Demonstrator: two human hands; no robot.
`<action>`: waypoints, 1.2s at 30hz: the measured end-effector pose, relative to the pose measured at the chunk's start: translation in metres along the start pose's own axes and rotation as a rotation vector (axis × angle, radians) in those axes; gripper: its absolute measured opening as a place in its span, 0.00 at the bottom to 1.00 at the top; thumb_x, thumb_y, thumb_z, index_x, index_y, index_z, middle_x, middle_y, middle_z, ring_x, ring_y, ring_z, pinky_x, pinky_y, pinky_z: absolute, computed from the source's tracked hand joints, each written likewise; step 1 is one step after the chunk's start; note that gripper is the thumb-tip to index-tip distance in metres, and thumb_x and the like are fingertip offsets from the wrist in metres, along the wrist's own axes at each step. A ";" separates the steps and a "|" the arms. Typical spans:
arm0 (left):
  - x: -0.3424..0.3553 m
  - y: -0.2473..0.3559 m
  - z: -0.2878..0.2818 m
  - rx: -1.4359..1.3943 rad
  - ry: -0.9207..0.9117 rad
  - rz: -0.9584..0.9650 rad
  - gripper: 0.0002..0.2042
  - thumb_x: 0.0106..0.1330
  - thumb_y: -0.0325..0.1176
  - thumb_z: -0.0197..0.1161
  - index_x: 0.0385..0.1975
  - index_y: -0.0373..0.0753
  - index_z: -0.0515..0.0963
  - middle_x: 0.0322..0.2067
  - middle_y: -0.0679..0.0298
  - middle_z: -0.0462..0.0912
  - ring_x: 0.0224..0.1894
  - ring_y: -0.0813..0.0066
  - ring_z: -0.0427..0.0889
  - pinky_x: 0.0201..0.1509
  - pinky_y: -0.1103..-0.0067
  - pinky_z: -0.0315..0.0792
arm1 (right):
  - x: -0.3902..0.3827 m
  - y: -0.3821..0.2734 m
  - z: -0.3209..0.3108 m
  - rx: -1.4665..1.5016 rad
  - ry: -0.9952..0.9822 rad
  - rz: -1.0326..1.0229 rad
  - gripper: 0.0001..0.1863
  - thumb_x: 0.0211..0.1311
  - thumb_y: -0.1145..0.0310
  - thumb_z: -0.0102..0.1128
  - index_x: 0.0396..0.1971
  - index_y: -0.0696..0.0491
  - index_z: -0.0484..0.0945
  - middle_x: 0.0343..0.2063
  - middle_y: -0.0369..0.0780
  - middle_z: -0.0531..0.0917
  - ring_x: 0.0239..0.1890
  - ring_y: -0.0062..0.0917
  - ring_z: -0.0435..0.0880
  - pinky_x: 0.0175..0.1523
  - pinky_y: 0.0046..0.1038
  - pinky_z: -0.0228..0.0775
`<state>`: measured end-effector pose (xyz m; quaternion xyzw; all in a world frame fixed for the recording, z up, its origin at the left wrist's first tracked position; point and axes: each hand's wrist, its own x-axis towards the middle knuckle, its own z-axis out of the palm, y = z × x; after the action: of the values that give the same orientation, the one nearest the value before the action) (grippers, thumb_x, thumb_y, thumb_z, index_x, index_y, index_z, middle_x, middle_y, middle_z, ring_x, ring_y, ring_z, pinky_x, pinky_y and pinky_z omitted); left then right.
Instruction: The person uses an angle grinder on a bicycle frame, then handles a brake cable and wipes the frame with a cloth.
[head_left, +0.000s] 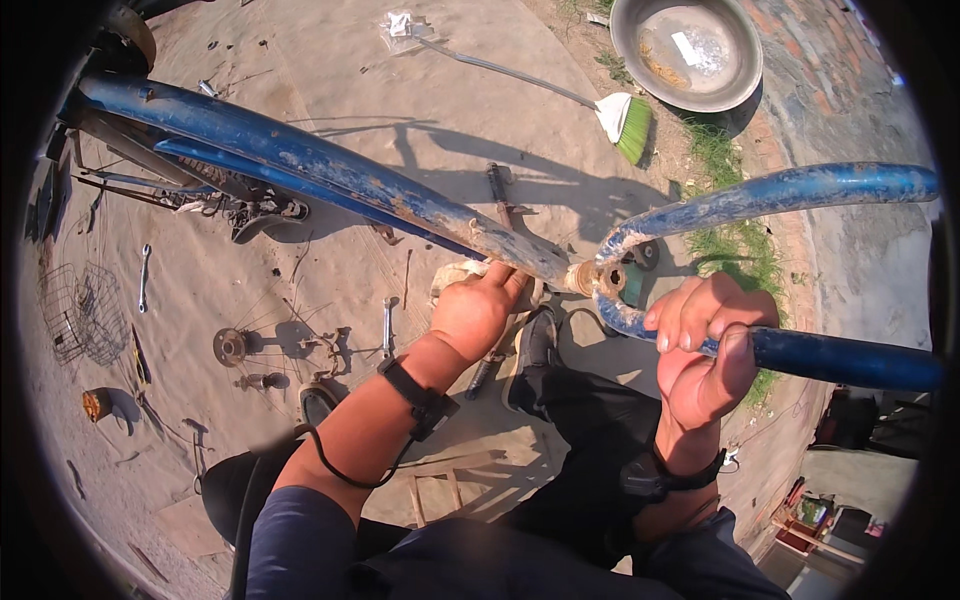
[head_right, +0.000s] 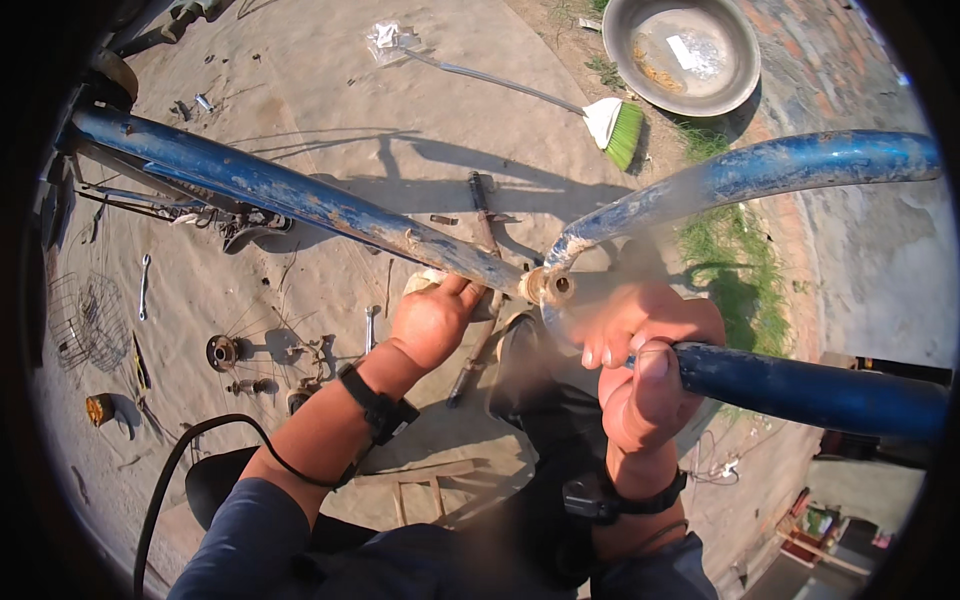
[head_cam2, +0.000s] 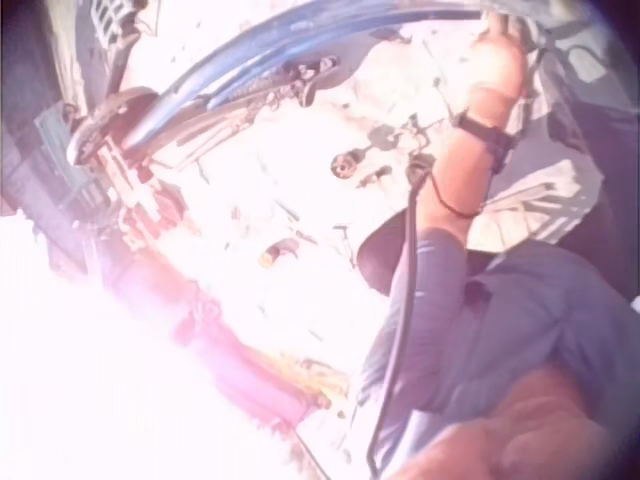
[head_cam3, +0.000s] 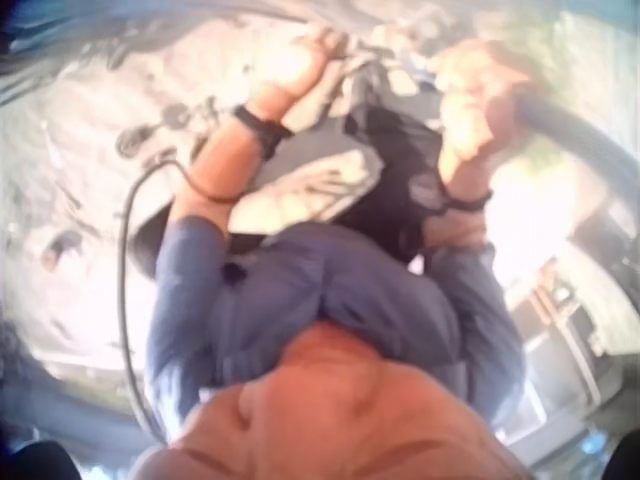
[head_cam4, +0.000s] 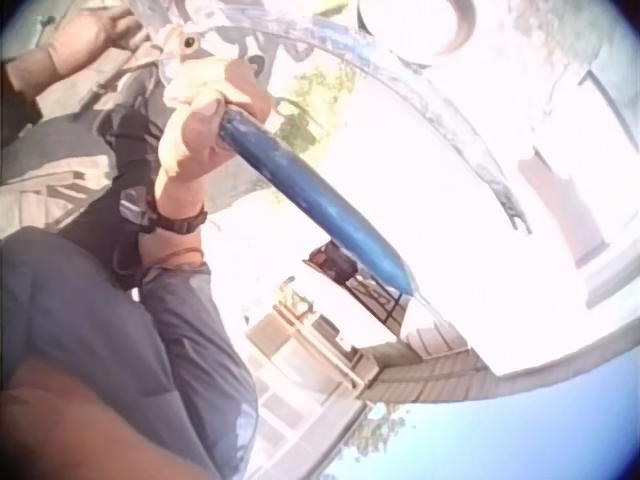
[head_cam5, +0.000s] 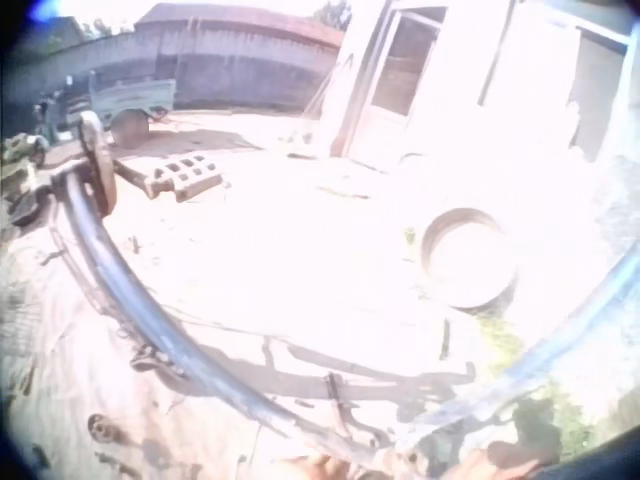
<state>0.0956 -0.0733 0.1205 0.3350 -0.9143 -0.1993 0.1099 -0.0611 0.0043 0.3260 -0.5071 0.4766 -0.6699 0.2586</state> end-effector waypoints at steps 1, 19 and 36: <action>-0.001 0.005 0.008 -0.048 0.020 0.061 0.23 0.65 0.31 0.59 0.63 0.46 0.75 0.53 0.63 0.80 0.39 0.63 0.89 0.40 0.69 0.84 | 0.000 0.000 -0.002 0.010 0.008 0.008 0.15 0.72 0.57 0.58 0.36 0.53 0.67 0.22 0.39 0.71 0.22 0.26 0.71 0.31 0.32 0.73; -0.007 0.048 -0.064 -1.577 0.536 -0.658 0.11 0.77 0.24 0.52 0.53 0.30 0.77 0.47 0.61 0.84 0.46 0.72 0.83 0.52 0.75 0.78 | 0.003 0.000 -0.002 -0.070 -0.076 -0.024 0.16 0.76 0.55 0.52 0.34 0.49 0.62 0.22 0.37 0.68 0.21 0.25 0.69 0.34 0.34 0.71; -0.024 0.021 -0.072 -0.325 0.546 -0.264 0.35 0.59 0.27 0.71 0.71 0.43 0.71 0.48 0.51 0.84 0.46 0.45 0.86 0.48 0.65 0.81 | 0.002 -0.002 0.003 -0.025 -0.011 -0.023 0.12 0.71 0.63 0.53 0.32 0.54 0.66 0.21 0.40 0.72 0.22 0.25 0.71 0.34 0.32 0.74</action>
<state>0.1258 -0.0637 0.1924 0.4694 -0.7563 -0.2578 0.3758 -0.0587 0.0021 0.3292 -0.5197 0.4775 -0.6640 0.2471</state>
